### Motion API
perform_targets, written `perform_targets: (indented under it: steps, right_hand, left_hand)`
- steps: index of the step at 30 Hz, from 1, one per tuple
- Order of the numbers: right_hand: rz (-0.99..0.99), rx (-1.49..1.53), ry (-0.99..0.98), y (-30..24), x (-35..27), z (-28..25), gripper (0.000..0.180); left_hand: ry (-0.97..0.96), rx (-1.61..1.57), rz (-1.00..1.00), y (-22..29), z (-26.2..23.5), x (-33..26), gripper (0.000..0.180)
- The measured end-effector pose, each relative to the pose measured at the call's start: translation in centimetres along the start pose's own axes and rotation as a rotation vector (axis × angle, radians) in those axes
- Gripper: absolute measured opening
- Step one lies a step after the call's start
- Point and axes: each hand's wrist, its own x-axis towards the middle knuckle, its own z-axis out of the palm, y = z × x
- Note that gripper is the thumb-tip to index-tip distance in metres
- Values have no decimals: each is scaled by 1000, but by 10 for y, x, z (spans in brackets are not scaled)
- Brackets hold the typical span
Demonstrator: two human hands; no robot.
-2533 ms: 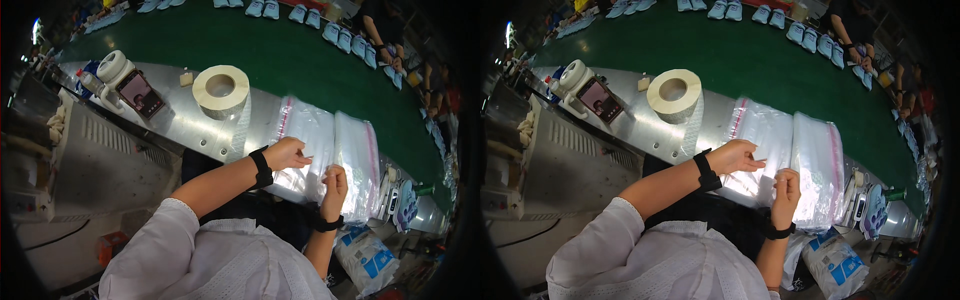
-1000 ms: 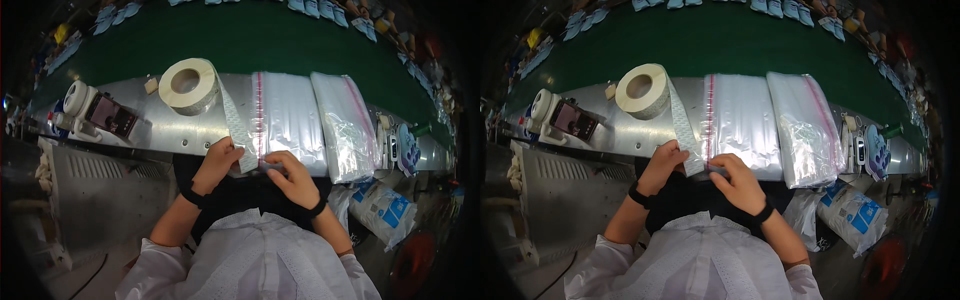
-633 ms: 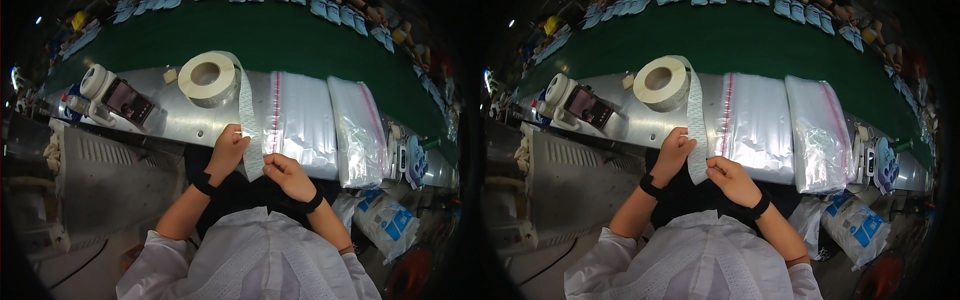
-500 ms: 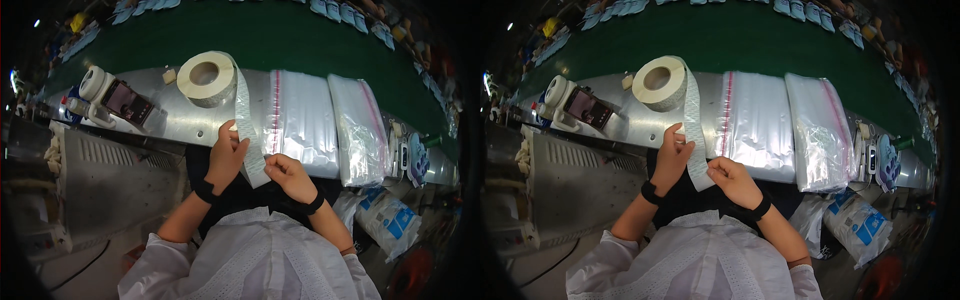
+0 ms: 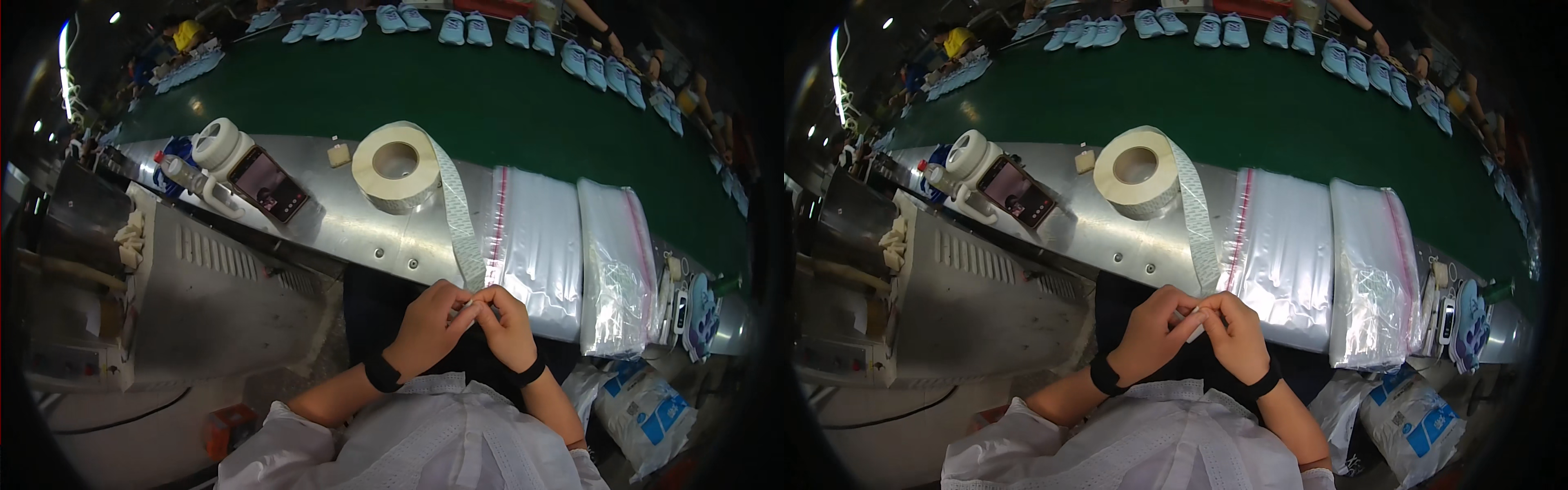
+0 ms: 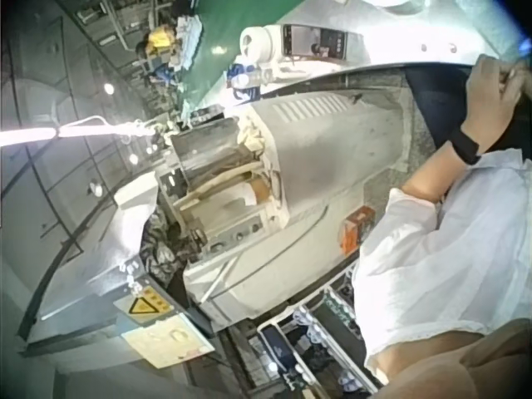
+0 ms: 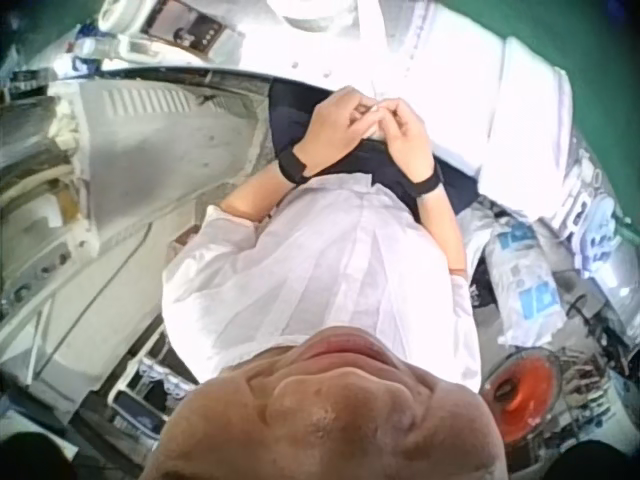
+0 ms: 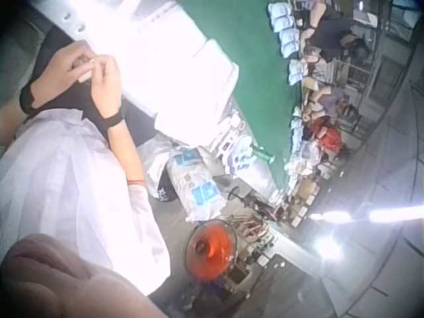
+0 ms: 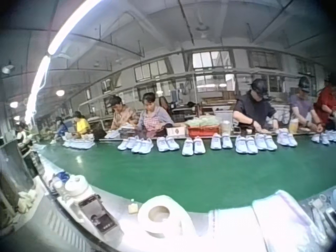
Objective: The person peels individual labels from a roll and applies them to the top of clear plastic bags. The person works at a metal table in a factory setting, handling the bags and labels by hand.
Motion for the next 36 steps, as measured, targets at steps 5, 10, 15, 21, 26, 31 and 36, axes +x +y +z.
perform_targets:
  steps: [5, 10, 15, 21, 26, 31, 36]
  right_hand:
    - [104, 66, 58, 5, -5, -3, 9]
    - [119, -233, -74, 20, -31, -15, 6]
    - [157, -206, 313, -2, 1, -47, 7]
    - [-34, -1087, 348, 37, 23, -37, 36]
    - [113, -1096, 321, 43, 13, -53, 17]
    - [122, -1050, 296, 23, 12, -42, 33]
    - [55, -1097, 414, 50, 6, -48, 19]
  left_hand:
    - [-98, -85, -68, -10, -7, 15, 11]
    - [7, -255, -84, -18, -8, 31, 12]
    - [-201, -702, -181, -10, 31, 65, 15]
    - [-35, -1282, -389, -59, 80, 64, 27]
    - [-24, -1096, -296, -55, 73, 58, 31]
    - [-75, -1258, -373, -54, 71, 57, 34]
    - [-76, -1103, -427, -46, 69, 62, 31]
